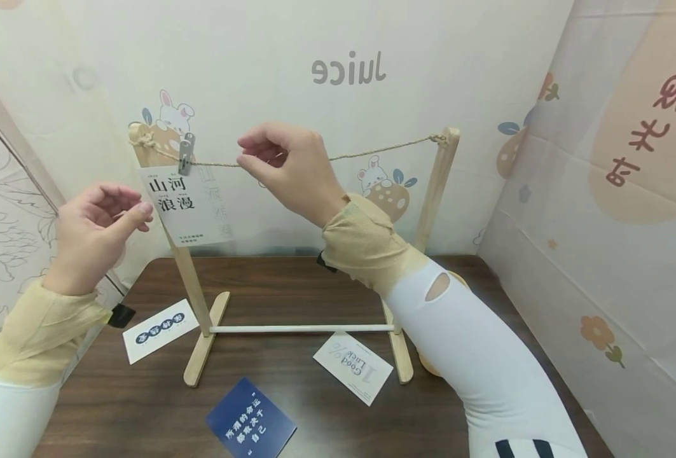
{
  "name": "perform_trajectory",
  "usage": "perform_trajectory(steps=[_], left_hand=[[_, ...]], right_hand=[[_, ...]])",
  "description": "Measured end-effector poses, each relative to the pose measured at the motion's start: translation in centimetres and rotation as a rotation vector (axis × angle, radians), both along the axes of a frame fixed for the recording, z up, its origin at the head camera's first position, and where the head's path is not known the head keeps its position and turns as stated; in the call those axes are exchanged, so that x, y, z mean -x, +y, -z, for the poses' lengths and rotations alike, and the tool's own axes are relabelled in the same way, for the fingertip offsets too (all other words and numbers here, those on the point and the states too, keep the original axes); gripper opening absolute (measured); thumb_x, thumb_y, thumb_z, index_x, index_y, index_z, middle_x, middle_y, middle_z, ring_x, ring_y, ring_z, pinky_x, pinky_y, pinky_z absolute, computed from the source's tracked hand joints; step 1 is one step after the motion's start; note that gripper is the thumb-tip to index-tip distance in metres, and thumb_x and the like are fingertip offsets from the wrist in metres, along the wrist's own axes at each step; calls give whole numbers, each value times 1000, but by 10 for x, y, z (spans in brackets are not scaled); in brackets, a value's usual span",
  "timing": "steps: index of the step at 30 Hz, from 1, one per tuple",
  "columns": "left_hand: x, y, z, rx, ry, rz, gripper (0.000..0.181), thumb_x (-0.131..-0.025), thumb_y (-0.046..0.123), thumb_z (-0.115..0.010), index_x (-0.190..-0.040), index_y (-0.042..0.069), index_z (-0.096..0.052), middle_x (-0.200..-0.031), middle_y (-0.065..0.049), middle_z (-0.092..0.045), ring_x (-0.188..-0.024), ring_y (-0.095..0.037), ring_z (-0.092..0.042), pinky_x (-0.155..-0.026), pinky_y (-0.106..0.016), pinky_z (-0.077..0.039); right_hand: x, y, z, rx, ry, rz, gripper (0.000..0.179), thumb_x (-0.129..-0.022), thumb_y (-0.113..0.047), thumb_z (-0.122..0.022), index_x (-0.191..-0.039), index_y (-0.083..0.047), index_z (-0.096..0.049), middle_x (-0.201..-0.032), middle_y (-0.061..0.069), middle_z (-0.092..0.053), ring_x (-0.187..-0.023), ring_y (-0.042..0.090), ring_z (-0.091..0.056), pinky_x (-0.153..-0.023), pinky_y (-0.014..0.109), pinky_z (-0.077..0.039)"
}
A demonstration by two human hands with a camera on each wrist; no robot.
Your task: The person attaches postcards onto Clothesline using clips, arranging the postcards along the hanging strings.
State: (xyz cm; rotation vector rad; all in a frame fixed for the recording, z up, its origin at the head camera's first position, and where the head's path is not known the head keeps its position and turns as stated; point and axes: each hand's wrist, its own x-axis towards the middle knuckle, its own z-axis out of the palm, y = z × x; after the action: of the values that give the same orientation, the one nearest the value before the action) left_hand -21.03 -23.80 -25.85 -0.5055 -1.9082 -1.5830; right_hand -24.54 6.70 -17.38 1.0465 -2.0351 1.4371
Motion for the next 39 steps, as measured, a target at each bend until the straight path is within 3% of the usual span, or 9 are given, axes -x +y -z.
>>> perform_trajectory(steps=[11, 16, 20, 26, 28, 33, 39], left_hand=[[-11, 3, 16, 99, -22, -27, 15, -97, -6, -74, -102, 7, -70, -87, 8, -74, -70, -6, -67, -65, -16, -57], [-13, 10, 25, 77, -1, 29, 14, -92, -15, -71, -101, -4, -70, -86, 8, -74, -71, -5, -67, -66, -15, -56], [-15, 15, 32, 113, 7, 60, 14, -89, -18, -71, -102, -12, -66, -88, 8, -74, -74, -3, -67, -69, -15, -56], [-17, 22, 43, 181, -39, 108, 25, -91, -13, -74, -102, 10, -72, -87, 8, -73, -74, -4, -67, -67, -16, -55], [-17, 23, 46, 206, -43, 113, 26, -91, -13, -75, -102, 10, -72, -87, 10, -73, -75, -4, -68, -67, -16, -55], [-16, 24, 56, 301, -60, 128, 15, -92, -11, -75, -104, -3, -71, -89, 15, -74, -80, -3, -69, -69, -17, -56], [-16, 26, 73, 438, -119, 147, 16, -95, -2, -78, -109, 5, -74, -92, 5, -74, -81, -6, -68, -71, -21, -56]], right_hand=[[-5, 22, 16, 26, 0, 5, 17, -94, 4, -80, -110, 8, -78, -104, 20, -81, -84, 9, -74, -79, 24, -61], [-2, 31, 24, 17, -11, 14, 17, -94, 4, -80, -110, 8, -77, -103, 21, -80, -83, 7, -73, -78, 23, -61], [-1, 39, 31, -11, -33, 45, 18, -95, 1, -80, -112, 6, -77, -104, 19, -80, -86, 7, -73, -80, 22, -61], [0, 52, 45, -53, -59, 100, 20, -96, -1, -80, -115, 5, -77, -108, 18, -81, -87, 7, -73, -80, 20, -60], [-1, 56, 49, -62, -66, 109, 21, -96, 0, -80, -116, 5, -77, -108, 18, -81, -86, 6, -73, -80, 19, -60], [-1, 64, 57, -50, -88, 100, 21, -95, 2, -80, -115, 6, -77, -108, 20, -81, -86, 3, -73, -79, 18, -60], [0, 74, 72, -45, -138, 97, 21, -96, 2, -79, -116, 6, -77, -110, 21, -80, -90, 2, -74, -80, 18, -60]])
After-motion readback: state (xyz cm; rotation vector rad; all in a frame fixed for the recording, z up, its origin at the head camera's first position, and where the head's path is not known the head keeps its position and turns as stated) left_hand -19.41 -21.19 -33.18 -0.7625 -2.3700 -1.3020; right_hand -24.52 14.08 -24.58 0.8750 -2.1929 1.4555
